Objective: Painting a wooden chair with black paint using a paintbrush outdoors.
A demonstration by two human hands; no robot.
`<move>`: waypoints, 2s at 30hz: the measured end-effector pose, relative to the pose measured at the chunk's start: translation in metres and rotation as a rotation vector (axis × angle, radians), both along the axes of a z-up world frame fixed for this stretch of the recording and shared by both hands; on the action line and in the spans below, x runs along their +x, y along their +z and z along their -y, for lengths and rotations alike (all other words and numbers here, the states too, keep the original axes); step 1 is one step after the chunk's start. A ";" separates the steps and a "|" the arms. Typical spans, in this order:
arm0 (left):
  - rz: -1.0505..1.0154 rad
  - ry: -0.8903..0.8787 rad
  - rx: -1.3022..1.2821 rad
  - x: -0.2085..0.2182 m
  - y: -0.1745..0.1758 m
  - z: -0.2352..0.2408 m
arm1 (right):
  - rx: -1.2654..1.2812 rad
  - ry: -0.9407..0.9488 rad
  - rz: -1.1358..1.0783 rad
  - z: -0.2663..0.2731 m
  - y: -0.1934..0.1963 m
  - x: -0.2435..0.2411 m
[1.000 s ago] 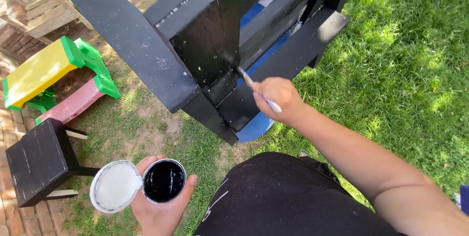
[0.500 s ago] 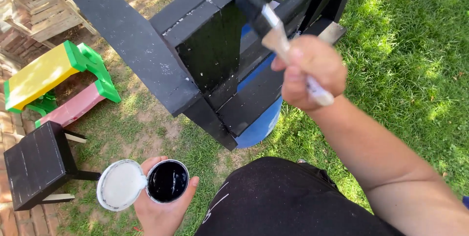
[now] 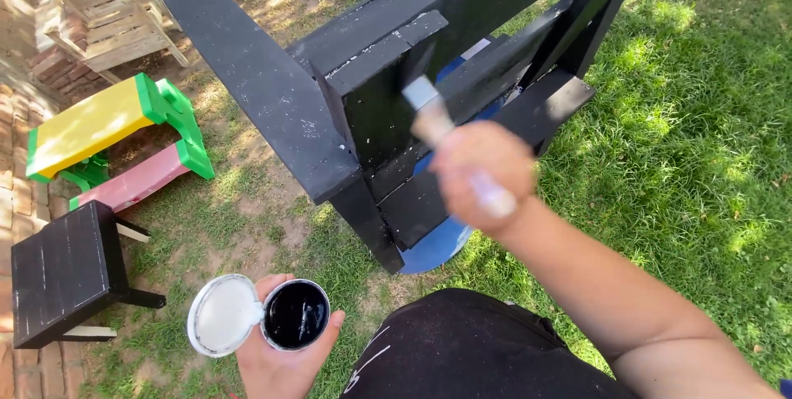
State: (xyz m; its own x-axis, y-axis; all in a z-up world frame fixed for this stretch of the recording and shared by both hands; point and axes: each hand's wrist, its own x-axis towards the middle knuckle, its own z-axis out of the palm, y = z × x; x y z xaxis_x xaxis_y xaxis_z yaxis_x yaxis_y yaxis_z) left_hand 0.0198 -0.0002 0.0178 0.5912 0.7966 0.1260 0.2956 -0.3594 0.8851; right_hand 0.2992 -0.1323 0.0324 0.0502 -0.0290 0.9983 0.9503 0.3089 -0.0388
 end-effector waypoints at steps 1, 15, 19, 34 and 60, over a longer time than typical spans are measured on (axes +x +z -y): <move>0.006 -0.001 0.002 0.000 -0.006 -0.001 | 0.002 -0.001 0.006 0.002 0.001 -0.012; 0.015 0.052 -0.062 -0.009 -0.011 0.001 | -0.482 0.132 0.018 0.028 0.046 -0.047; -0.003 0.033 0.046 -0.014 -0.015 -0.007 | -0.388 0.081 -0.020 0.049 0.056 -0.059; -0.015 0.025 0.133 -0.017 -0.018 -0.008 | -0.389 0.132 0.025 0.051 0.081 0.007; 0.099 -0.049 0.123 -0.005 -0.026 0.001 | -0.118 -0.036 -0.139 0.051 0.044 0.068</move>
